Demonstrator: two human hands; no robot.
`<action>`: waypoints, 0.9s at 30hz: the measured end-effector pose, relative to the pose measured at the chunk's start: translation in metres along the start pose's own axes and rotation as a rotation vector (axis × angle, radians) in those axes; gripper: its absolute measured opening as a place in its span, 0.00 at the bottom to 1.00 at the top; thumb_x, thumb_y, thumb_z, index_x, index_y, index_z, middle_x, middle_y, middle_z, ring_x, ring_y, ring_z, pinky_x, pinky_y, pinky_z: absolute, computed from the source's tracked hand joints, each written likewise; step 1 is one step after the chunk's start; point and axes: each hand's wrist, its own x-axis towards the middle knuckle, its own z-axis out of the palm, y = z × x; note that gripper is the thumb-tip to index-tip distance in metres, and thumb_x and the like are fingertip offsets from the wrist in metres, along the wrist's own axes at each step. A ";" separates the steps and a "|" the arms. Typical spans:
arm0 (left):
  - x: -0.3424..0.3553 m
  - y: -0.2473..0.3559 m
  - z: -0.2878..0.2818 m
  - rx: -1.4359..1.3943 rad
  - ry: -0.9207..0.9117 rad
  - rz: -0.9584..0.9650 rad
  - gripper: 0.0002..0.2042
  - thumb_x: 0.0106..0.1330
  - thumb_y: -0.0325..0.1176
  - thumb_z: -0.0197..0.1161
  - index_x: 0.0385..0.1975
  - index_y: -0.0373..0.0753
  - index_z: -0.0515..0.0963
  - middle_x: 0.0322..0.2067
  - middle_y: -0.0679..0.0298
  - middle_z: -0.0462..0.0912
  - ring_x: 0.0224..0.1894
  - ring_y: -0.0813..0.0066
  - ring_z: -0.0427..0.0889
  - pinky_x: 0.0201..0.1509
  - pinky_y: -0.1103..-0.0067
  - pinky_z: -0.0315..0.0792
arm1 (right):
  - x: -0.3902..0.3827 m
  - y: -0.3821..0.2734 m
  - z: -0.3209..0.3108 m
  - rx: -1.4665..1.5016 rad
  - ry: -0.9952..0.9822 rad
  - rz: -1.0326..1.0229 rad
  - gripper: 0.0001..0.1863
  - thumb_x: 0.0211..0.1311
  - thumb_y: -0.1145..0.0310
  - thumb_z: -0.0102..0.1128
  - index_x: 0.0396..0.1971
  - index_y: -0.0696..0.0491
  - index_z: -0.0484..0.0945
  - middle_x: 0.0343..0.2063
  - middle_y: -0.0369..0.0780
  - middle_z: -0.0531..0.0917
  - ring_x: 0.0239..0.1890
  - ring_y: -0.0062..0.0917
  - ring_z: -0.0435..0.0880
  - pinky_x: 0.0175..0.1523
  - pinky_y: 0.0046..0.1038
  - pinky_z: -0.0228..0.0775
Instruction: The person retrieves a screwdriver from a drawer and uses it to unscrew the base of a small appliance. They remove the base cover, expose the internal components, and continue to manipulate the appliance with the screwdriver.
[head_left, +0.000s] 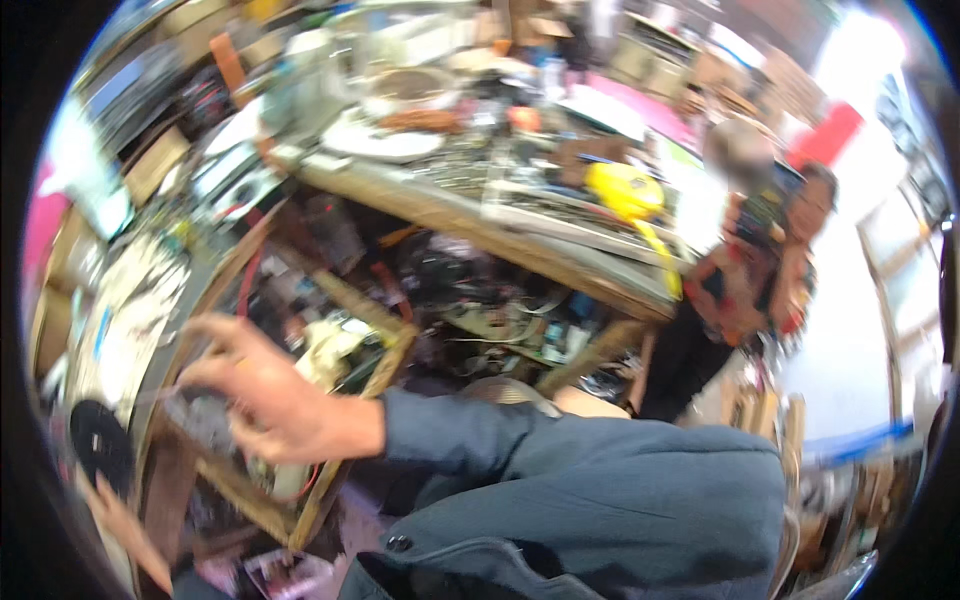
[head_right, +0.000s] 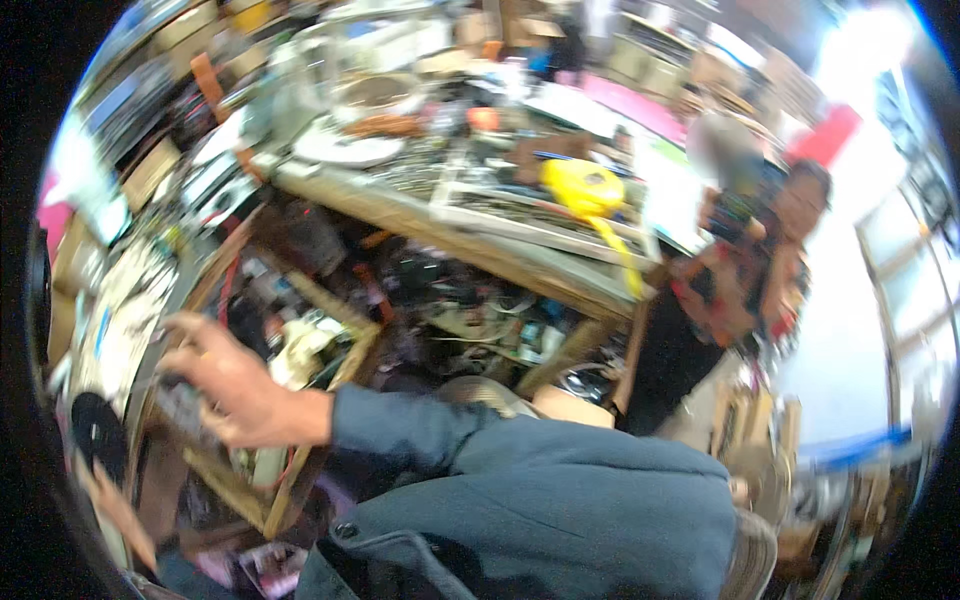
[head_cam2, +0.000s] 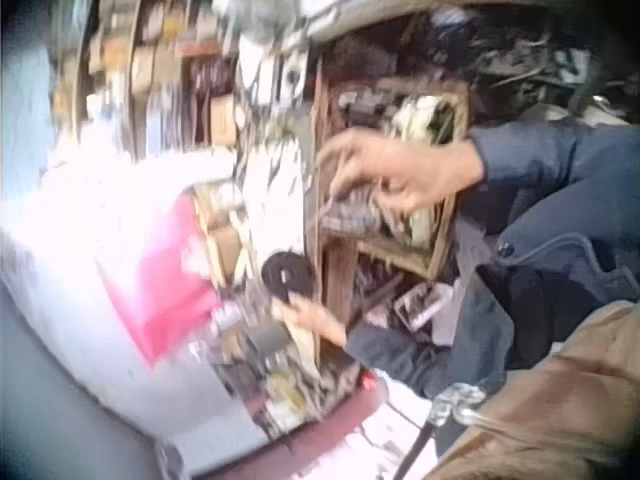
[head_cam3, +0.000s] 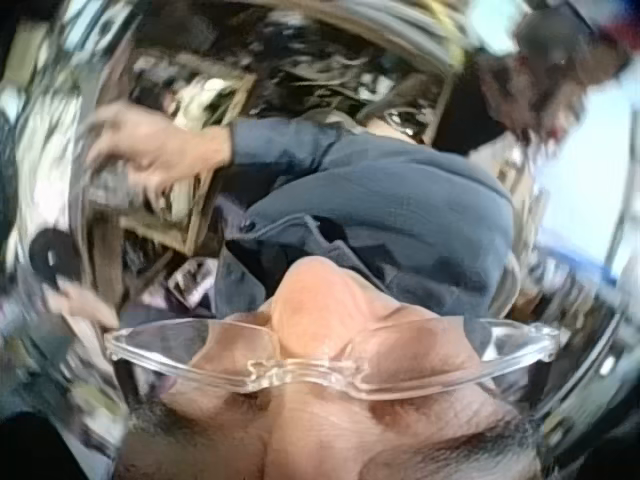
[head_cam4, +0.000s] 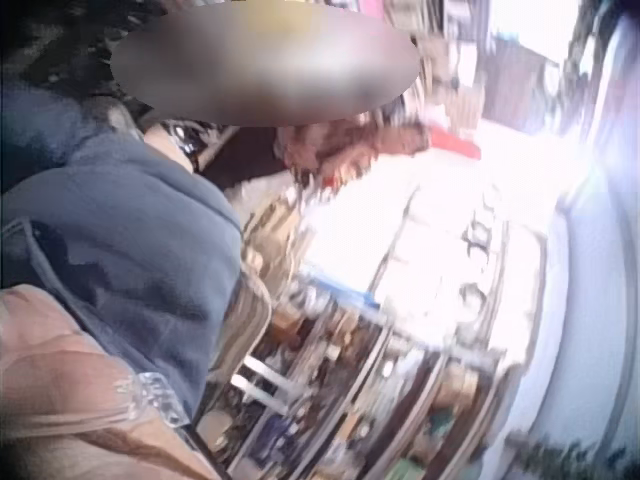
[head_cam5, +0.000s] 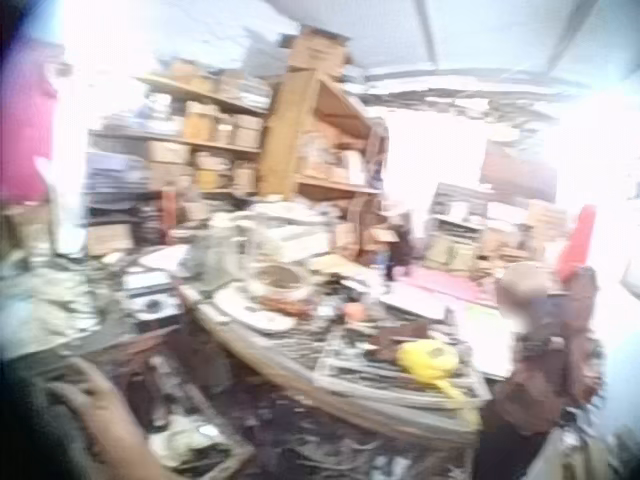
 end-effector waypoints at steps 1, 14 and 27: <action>-0.005 -0.019 -0.004 -0.013 -0.074 -0.100 0.25 0.82 0.45 0.49 0.73 0.42 0.66 0.70 0.49 0.70 0.70 0.50 0.71 0.73 0.66 0.66 | 0.003 -0.009 -0.005 -0.018 -0.020 0.034 0.23 0.57 0.83 0.58 0.55 0.57 0.75 0.52 0.51 0.75 0.47 0.46 0.82 0.45 0.38 0.81; -0.010 0.212 -0.011 -0.012 0.436 -0.086 0.20 0.75 0.33 0.61 0.64 0.33 0.73 0.60 0.50 0.78 0.62 0.62 0.77 0.65 0.71 0.71 | -0.011 -0.003 0.000 -0.041 -0.071 0.065 0.21 0.56 0.83 0.63 0.52 0.57 0.80 0.52 0.50 0.81 0.47 0.37 0.85 0.51 0.32 0.79; 0.000 0.237 0.045 -1.645 -0.283 -0.852 0.16 0.78 0.32 0.55 0.55 0.24 0.73 0.53 0.45 0.82 0.55 0.56 0.84 0.63 0.67 0.80 | -0.019 0.000 -0.004 0.015 -0.139 0.121 0.18 0.58 0.86 0.65 0.48 0.58 0.83 0.54 0.50 0.80 0.43 0.37 0.87 0.45 0.30 0.80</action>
